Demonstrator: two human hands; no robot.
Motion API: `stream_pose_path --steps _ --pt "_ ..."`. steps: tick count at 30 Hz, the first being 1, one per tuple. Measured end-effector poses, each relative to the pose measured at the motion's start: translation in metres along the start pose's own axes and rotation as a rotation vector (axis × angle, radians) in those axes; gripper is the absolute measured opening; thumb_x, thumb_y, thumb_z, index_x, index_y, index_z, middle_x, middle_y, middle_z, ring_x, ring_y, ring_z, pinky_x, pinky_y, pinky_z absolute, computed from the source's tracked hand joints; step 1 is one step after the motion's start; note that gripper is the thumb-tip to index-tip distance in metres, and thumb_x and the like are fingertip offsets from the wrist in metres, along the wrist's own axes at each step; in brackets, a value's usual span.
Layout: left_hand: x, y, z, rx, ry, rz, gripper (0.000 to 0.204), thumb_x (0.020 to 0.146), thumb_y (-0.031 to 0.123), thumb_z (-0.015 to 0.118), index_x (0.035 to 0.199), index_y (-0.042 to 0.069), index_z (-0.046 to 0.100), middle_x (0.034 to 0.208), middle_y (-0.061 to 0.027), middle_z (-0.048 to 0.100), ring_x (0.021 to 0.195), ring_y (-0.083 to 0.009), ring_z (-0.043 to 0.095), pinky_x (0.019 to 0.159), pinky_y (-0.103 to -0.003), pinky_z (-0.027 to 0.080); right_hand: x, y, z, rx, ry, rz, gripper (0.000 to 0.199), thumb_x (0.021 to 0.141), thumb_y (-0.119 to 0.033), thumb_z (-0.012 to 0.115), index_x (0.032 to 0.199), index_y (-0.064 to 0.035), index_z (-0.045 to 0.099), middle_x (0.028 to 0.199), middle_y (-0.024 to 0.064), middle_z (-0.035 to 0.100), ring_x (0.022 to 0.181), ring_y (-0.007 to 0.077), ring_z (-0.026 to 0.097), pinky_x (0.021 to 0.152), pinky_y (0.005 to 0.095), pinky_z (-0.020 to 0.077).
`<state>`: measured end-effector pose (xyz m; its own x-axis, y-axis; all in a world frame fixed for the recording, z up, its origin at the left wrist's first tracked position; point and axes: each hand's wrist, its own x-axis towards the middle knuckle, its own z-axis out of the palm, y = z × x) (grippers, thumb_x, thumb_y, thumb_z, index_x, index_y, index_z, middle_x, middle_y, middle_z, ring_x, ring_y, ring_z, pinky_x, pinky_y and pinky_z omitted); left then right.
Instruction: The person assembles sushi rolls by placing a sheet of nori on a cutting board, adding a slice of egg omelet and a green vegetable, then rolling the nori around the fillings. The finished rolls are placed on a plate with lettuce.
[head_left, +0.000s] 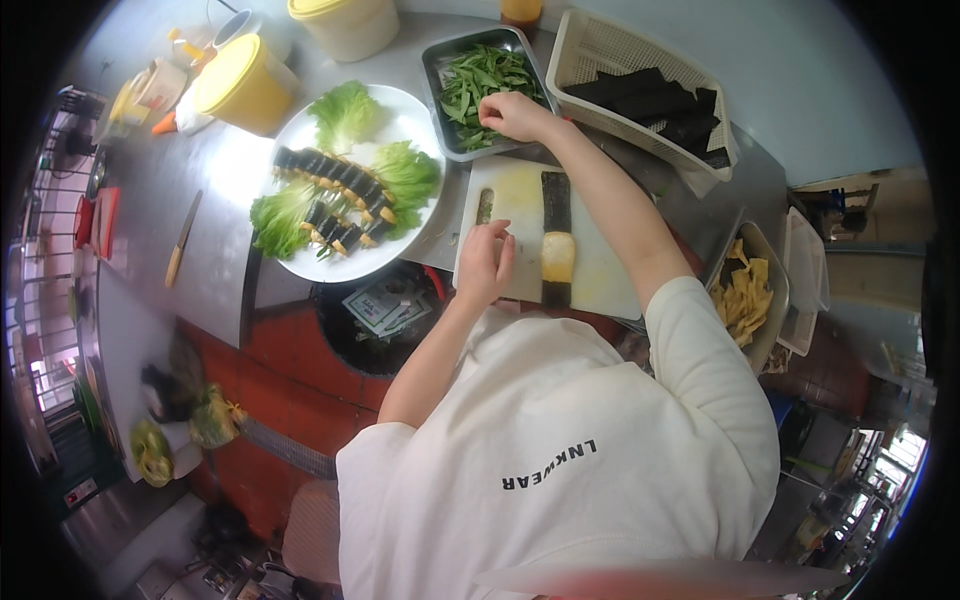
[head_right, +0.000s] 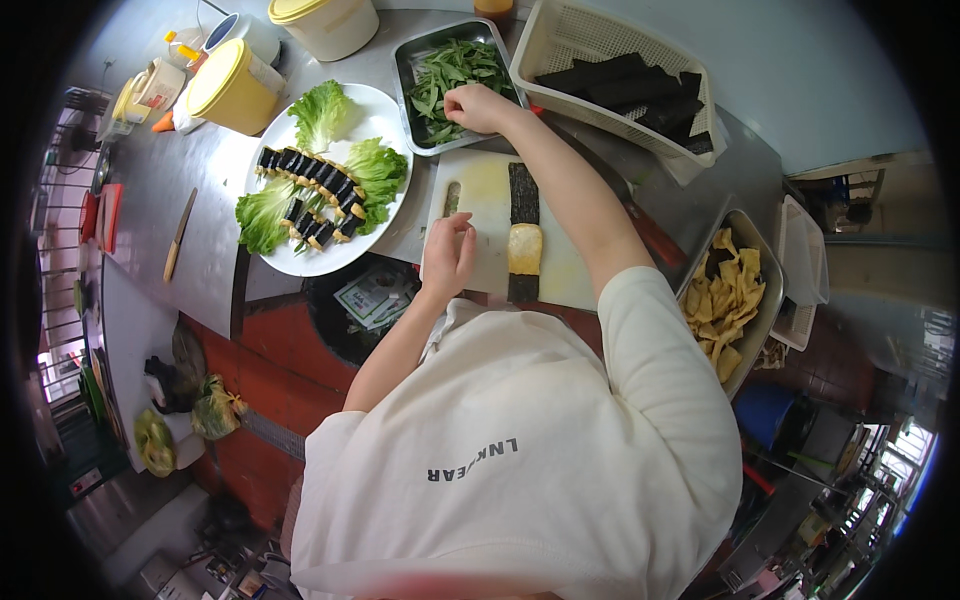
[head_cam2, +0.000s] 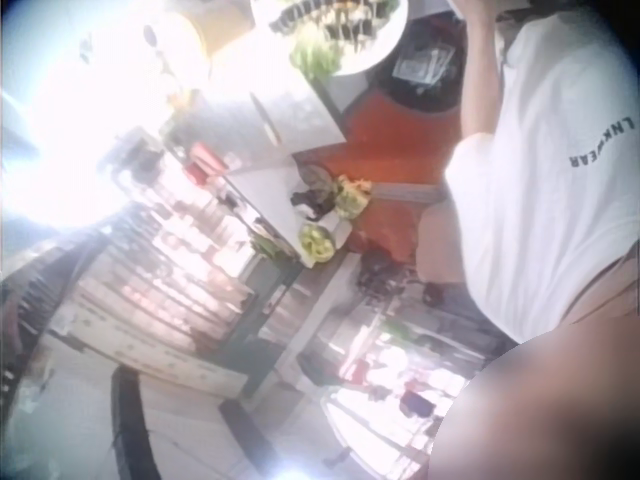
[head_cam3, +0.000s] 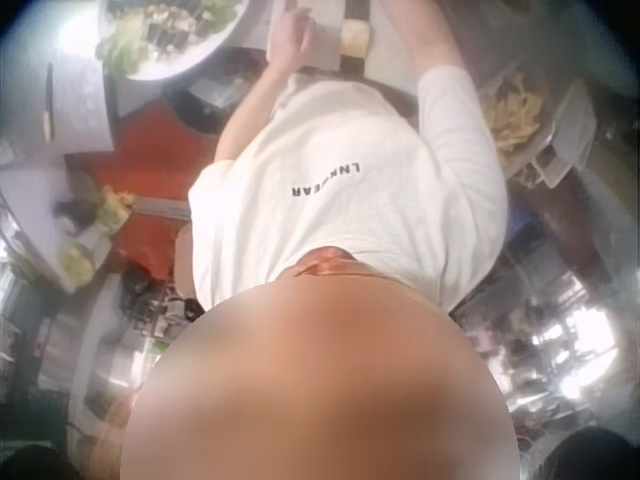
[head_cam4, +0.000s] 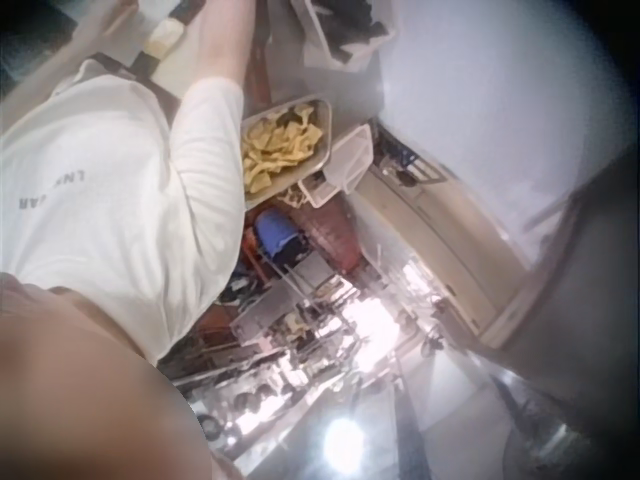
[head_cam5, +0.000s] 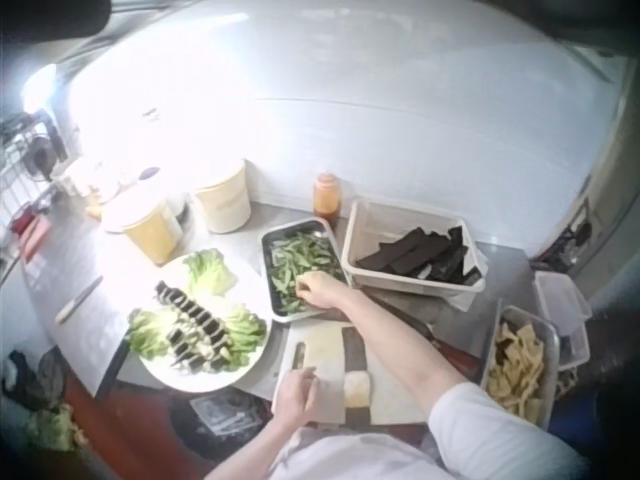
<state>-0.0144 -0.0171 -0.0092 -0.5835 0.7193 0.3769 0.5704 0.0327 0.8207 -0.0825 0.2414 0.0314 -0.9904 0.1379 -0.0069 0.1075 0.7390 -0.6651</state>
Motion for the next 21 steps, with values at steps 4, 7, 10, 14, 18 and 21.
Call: stream_pose_path --steps 4,7,10,14,18,21 --pt "-0.001 -0.001 0.0 -0.004 -0.007 -0.013 0.023 0.088 0.005 0.058 0.109 -0.002 0.055 0.088 -0.0145 0.059 0.086 -0.029 0.059 0.079 -0.037 0.046 0.002 -0.004 0.013 -0.219 -0.089 -0.093 0.011 0.079 -0.01 0.065 0.086 -0.0025 0.064 0.092 0.0111 0.061 0.087 0.0282 0.061 0.078 0.0379 0.0487" --pt "-0.001 -0.001 0.002 -0.017 0.035 -0.009 0.02 0.085 0.006 0.059 0.105 0.0 0.057 0.084 -0.0126 0.059 0.081 -0.031 0.056 0.074 -0.04 0.045 0.005 0.002 0.02 -0.25 -0.05 -0.091 0.01 0.077 -0.011 0.064 0.085 -0.0043 0.066 0.097 0.0112 0.061 0.093 0.0288 0.061 0.082 0.0393 0.049" --pt "0.0 -0.001 0.002 -0.004 0.024 -0.017 0.019 0.085 0.006 0.059 0.103 0.0 0.057 0.082 -0.0124 0.059 0.081 -0.0306 0.056 0.073 -0.039 0.045 0.008 0.001 0.022 -0.276 -0.049 -0.085 0.009 0.076 -0.01 0.064 0.083 -0.0046 0.067 0.098 0.011 0.06 0.094 0.0287 0.061 0.083 0.0397 0.0488" --pt "-0.001 -0.001 0.001 -0.009 0.032 -0.019 0.017 0.085 0.006 0.059 0.101 0.0 0.058 0.081 -0.0127 0.059 0.08 -0.0303 0.056 0.073 -0.039 0.046 0.01 -0.002 0.019 -0.303 -0.135 -0.053 0.009 0.076 -0.011 0.065 0.082 -0.0048 0.068 0.097 0.0108 0.06 0.096 0.0288 0.061 0.083 0.0392 0.0486" --pt "0.001 0.003 0.001 -0.005 0.034 -0.025 0.016 0.085 0.006 0.059 0.1 0.0 0.058 0.082 -0.0132 0.059 0.079 -0.0305 0.057 0.072 -0.039 0.046 0.008 0.004 0.016 -0.219 -0.094 -0.101 0.009 0.075 -0.012 0.066 0.082 -0.0053 0.068 0.094 0.0107 0.062 0.089 0.0274 0.062 0.079 0.0364 0.0492" --pt "0.001 0.0 0.0 0.02 0.009 -0.013 0.017 0.088 0.008 0.058 0.102 -0.002 0.058 0.085 -0.0143 0.059 0.081 -0.0276 0.059 0.074 -0.036 0.047 0.001 -0.006 0.005 0.083 0.012 -0.012 0.011 0.079 -0.014 0.067 0.083 -0.0037 0.067 0.087 0.0077 0.066 0.077 0.0203 0.063 0.071 0.0324 0.0495"
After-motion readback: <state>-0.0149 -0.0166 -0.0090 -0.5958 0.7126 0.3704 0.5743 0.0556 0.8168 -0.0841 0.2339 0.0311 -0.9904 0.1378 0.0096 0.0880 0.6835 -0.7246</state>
